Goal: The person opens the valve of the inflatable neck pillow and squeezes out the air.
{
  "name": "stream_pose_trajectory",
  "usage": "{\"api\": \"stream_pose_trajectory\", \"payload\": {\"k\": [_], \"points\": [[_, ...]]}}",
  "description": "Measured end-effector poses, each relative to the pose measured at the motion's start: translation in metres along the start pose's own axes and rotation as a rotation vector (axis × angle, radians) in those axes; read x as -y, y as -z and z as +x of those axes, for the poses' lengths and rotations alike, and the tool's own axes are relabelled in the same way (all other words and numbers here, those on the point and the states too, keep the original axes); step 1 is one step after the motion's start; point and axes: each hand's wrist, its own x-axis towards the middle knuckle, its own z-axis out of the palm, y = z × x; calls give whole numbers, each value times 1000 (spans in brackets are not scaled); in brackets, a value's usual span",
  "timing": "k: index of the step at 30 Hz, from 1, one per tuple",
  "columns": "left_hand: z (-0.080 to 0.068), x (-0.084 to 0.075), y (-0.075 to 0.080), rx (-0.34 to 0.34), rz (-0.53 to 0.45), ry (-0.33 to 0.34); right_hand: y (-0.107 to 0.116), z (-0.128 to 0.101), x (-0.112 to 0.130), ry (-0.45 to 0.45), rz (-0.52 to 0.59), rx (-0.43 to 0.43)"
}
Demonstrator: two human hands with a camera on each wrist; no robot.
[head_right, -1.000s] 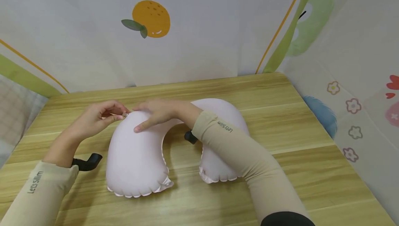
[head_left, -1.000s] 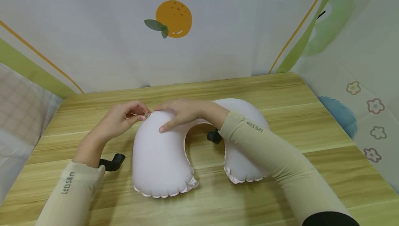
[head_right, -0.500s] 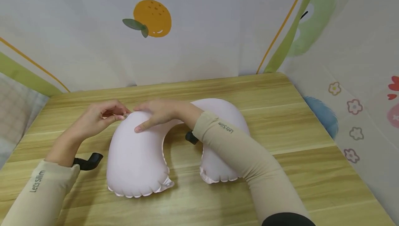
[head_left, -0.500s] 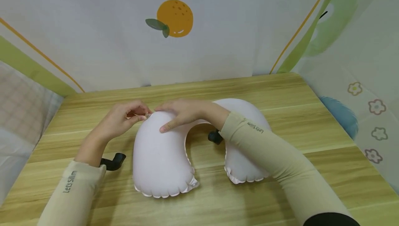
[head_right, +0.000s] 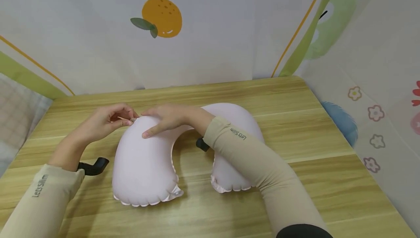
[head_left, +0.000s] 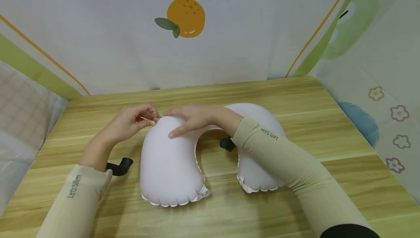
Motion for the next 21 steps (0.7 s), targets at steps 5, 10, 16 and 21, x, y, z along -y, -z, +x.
{"api": "stream_pose_trajectory", "payload": {"k": [5, 10, 16, 21], "points": [[0, 3, -2, -12, -8, -21, -1, 0, -1, 2, -5, -1], [1, 5, -2, 12, -41, -6, -1, -1, -2, 6, -8, -10], [-2, 8, 0, 91, -117, 62, -3, 1, -2, 10, -24, -18], [-1, 8, 0, 94, -134, 75, -3, 2, -3, -9, -23, -11]]}}
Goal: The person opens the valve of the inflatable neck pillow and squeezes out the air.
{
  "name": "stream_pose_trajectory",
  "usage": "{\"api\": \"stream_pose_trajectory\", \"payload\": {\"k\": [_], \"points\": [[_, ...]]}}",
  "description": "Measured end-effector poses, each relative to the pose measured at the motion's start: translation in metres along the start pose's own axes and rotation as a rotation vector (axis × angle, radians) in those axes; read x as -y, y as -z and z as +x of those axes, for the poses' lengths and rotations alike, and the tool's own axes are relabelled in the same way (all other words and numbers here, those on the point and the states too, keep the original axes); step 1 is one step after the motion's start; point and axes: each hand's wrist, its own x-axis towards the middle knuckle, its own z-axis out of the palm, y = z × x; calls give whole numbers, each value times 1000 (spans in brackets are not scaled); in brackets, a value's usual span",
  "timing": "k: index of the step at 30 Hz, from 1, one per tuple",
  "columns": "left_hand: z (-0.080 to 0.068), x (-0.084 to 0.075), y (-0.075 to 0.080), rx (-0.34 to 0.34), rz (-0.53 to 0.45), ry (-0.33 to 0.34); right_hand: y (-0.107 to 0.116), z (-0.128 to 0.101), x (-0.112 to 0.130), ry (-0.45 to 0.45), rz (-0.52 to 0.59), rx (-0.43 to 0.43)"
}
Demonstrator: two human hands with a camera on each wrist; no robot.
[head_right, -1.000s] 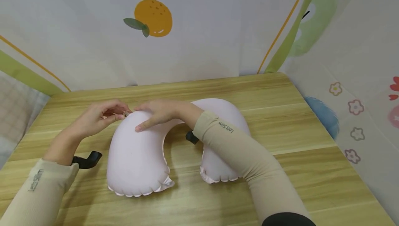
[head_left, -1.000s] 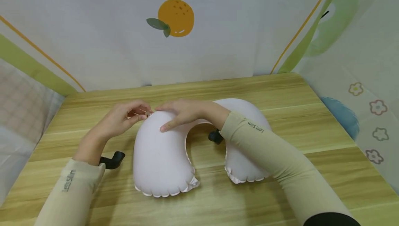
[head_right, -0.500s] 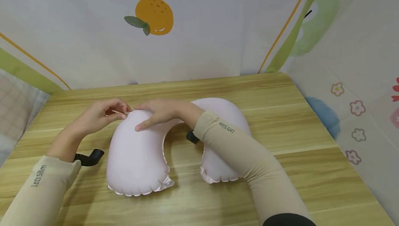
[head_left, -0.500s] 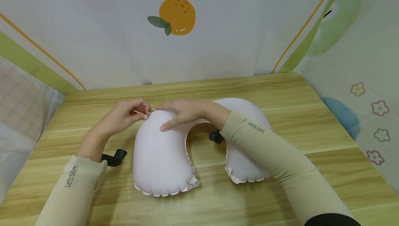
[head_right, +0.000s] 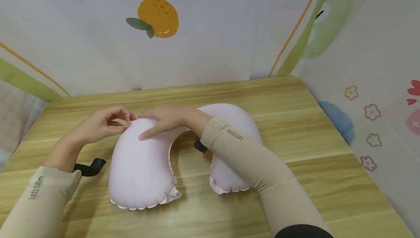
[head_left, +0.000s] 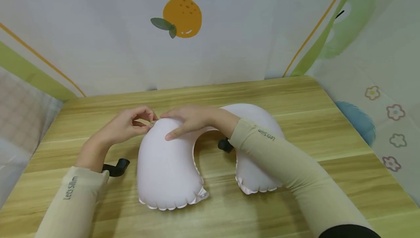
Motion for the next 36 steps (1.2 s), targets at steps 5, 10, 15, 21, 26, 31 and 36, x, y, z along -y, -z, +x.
{"api": "stream_pose_trajectory", "payload": {"k": [5, 10, 15, 21, 26, 31, 36], "points": [[2, -1, 0, -17, 19, -24, 0, 1, 2, -12, 5, 4], [5, 1, -1, -28, 54, -60, -1, 1, 3, -13, -3, 1], [4, 2, -1, -29, 45, -79, -1, 2, 5, -9, 1, 1], [2, 2, -1, -31, 51, -107, -2, 3, 7, -3, 11, 5], [5, 1, -1, -33, 55, -134, -1, 1, 7, 3, 11, -13], [6, 1, -1, -56, 36, -113, 0, 0, 6, -2, 19, -19], [4, 0, 0, -72, 47, -60, 0, 0, 3, -2, 23, -19]]}}
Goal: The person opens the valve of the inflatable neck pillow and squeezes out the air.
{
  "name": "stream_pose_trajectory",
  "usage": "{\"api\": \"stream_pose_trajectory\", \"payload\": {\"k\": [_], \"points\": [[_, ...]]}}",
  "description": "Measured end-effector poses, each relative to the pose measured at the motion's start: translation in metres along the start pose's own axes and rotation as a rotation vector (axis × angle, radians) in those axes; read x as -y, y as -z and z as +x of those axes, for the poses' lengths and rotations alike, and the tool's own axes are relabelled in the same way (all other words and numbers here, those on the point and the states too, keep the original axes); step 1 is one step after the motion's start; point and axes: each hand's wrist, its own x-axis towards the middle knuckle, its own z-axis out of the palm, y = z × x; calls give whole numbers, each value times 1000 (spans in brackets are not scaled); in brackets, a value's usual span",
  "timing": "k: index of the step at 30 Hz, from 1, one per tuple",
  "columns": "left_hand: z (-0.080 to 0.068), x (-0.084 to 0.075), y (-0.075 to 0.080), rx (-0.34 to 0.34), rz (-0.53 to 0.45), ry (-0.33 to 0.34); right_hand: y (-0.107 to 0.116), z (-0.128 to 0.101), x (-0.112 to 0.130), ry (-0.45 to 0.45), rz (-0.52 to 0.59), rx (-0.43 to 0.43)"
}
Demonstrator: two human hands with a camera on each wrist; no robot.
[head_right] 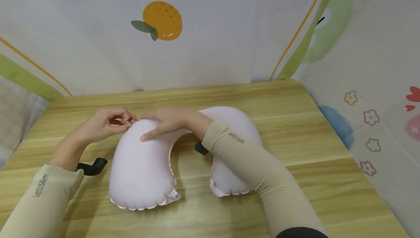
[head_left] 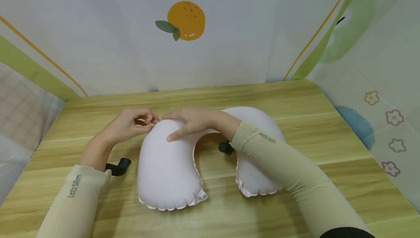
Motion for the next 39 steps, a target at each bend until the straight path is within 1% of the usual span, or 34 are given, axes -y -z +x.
{"api": "stream_pose_trajectory", "payload": {"k": [2, 5, 8, 10, 15, 19, 25, 33, 39], "points": [[0, -1, 1, 14, 7, 14, 0, 0, -2, 0, 17, 1], [-1, -4, 2, 39, -13, 57, 0, -1, -5, -4, 48, 3], [-8, -4, 2, 65, -36, 112, -1, -2, -5, 0, 64, 14], [-14, -4, 2, 85, -34, 150, -2, -1, -5, 10, 70, 21], [-20, -2, -1, 109, -29, 191, -7, 0, -8, 31, 86, 10], [-20, -1, -3, 113, -36, 203, -10, 1, -10, 48, 65, 0], [-20, -2, -5, 123, -40, 216, -13, 2, -10, 36, 43, 5], [-19, -3, -5, 136, -51, 196, -17, 3, -13, 27, 23, 4], [-18, -1, -7, 144, -43, 198, -20, 5, -15, 23, 26, 4]]}}
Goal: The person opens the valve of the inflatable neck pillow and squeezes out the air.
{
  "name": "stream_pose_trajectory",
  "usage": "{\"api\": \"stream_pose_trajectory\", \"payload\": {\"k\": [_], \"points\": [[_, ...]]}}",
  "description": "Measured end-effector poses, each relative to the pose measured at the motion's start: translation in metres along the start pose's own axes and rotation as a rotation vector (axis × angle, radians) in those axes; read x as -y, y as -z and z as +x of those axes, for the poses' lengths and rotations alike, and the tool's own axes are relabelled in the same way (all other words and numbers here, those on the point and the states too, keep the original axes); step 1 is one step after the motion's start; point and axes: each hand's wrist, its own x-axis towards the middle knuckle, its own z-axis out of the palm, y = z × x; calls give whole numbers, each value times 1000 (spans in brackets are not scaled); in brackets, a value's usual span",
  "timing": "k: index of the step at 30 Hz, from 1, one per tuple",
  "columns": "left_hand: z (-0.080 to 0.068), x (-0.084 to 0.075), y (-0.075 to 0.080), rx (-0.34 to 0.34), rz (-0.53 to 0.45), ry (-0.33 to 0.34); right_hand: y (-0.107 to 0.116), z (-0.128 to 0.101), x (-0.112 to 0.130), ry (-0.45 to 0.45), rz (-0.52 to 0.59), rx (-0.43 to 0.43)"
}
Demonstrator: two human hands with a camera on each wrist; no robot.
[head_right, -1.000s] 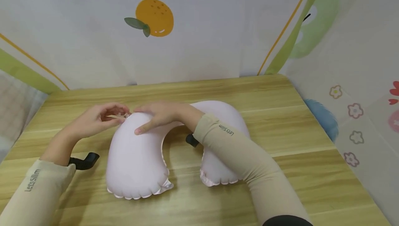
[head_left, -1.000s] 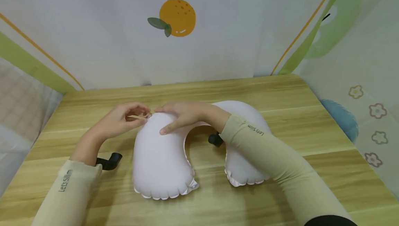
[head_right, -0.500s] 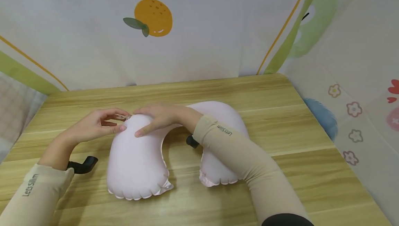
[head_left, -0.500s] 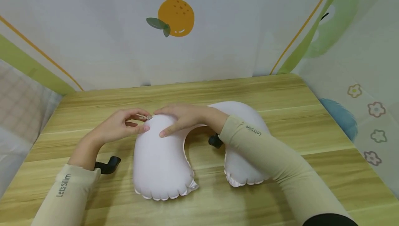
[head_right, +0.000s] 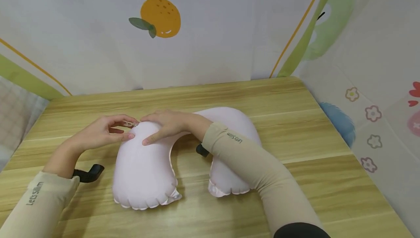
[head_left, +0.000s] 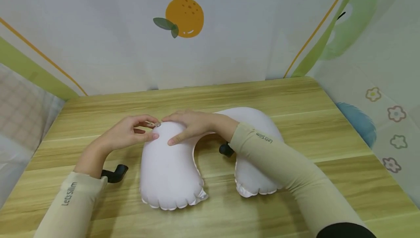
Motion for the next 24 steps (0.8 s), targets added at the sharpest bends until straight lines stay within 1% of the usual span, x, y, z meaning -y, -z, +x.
{"api": "stream_pose_trajectory", "payload": {"k": [6, 12, 17, 24], "points": [[1, 2, -1, 2, 16, -6, -3, 1, -1, 0, -19, -4], [2, 4, -4, 2, 9, -6, -7, 2, -4, -7, -11, -7], [3, 5, -5, 14, 14, -1, -10, 3, -7, -19, -27, -2], [2, 4, -6, 17, 25, 8, -12, 4, -7, -12, -38, -7]]}}
